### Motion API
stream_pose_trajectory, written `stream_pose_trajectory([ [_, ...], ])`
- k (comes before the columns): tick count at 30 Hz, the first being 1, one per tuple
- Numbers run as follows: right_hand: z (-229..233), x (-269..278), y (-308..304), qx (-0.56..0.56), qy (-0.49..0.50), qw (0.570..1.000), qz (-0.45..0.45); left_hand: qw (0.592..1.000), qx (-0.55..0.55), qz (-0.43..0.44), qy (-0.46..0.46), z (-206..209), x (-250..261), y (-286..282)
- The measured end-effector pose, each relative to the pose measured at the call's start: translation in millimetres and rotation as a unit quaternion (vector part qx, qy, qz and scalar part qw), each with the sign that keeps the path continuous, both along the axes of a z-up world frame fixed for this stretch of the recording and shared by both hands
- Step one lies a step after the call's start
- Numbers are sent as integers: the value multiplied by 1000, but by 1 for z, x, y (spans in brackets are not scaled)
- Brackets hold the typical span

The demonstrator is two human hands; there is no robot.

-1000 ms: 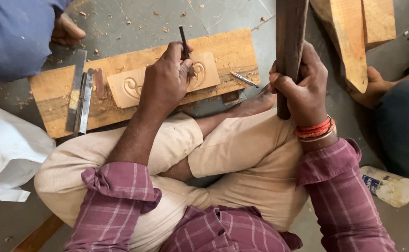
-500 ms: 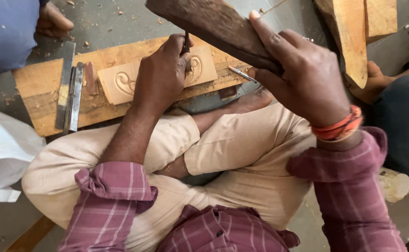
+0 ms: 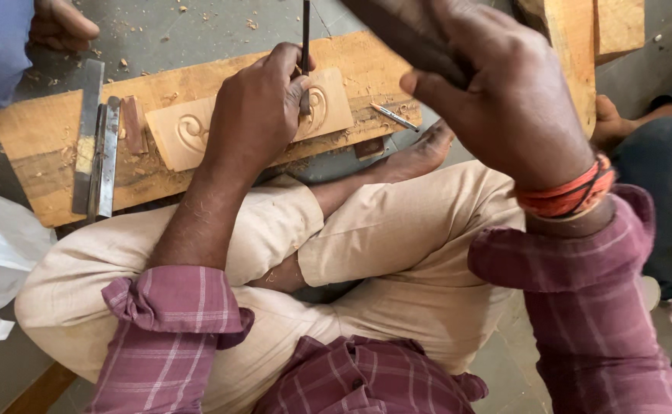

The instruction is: The person sits cross-legged on the floor and carves a floral design into a rectangular wooden plank using a chisel and a wooden mallet. They repeatedly position the chisel and strike it to remove wood shavings, refining the pattern.

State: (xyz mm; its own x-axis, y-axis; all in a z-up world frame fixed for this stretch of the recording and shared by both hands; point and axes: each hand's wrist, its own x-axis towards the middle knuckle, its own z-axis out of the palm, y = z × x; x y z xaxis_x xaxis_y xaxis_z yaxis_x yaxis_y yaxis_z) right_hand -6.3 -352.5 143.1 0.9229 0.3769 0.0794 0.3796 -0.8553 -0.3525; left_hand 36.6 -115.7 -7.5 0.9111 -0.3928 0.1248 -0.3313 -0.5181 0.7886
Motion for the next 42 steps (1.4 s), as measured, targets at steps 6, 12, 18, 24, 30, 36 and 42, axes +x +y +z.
stream_pose_trajectory([
  [6,3,3,-4,28,12,999,-9,999,13,-8,-28,-2,4,1],
  [12,4,6,-7,-22,25,999,-4,1000,13,-5,8,-3,8,-1],
  [18,-2,8,-11,18,51,999,-4,997,60,-19,-43,-10,12,-1],
  [24,-10,15,-20,37,50,998,31,998,59,-22,-23,-17,16,-3],
  [30,-12,19,-17,52,105,990,-76,998,53,-25,-27,-14,21,-3],
  [36,-17,15,-29,34,148,984,-94,998,54,-34,24,-8,22,-5],
  [42,-19,18,-26,49,157,983,-86,998,50,-38,12,-7,24,-5],
])
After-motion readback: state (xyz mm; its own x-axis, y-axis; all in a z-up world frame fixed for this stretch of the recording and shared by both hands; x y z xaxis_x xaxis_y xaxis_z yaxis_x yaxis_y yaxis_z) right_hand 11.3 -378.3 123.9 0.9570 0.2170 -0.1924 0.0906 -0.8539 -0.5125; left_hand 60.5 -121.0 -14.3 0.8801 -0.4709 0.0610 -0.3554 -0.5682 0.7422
